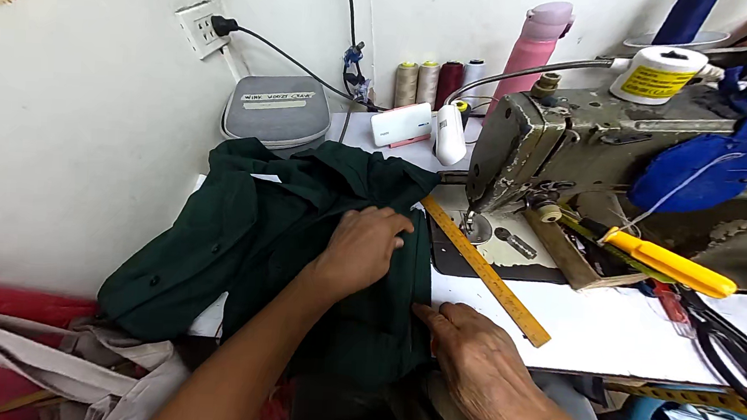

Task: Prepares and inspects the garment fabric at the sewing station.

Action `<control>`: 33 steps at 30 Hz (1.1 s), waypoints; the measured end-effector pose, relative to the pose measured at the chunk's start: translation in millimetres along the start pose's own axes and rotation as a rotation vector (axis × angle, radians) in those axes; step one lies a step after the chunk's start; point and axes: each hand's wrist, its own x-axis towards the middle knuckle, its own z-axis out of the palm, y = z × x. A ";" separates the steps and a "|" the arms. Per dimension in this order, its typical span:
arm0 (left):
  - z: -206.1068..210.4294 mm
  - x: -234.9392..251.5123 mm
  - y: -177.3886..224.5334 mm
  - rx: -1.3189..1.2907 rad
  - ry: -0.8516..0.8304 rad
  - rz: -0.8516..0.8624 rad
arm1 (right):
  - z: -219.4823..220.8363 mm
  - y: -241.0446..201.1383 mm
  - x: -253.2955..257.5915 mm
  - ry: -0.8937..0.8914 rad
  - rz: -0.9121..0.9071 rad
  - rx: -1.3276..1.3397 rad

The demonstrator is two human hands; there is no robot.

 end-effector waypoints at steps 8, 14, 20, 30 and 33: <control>8.2 57.5 -37.1 0.000 -0.146 -0.106 | -4.0 3.5 0.8 -0.038 -0.016 0.010; 2.3 56.2 -41.2 -0.100 -0.120 -0.206 | -1.3 6.1 1.5 -0.015 -0.030 0.032; -0.4 59.5 -46.3 -0.136 -0.090 -0.256 | -1.5 8.2 1.2 -0.021 -0.041 0.028; 7.4 80.6 -25.2 -0.053 0.030 -0.451 | -4.9 10.7 1.0 -0.075 -0.036 0.068; 6.8 81.7 -21.8 -0.020 0.000 -0.484 | -5.6 10.7 0.1 -0.087 -0.042 0.067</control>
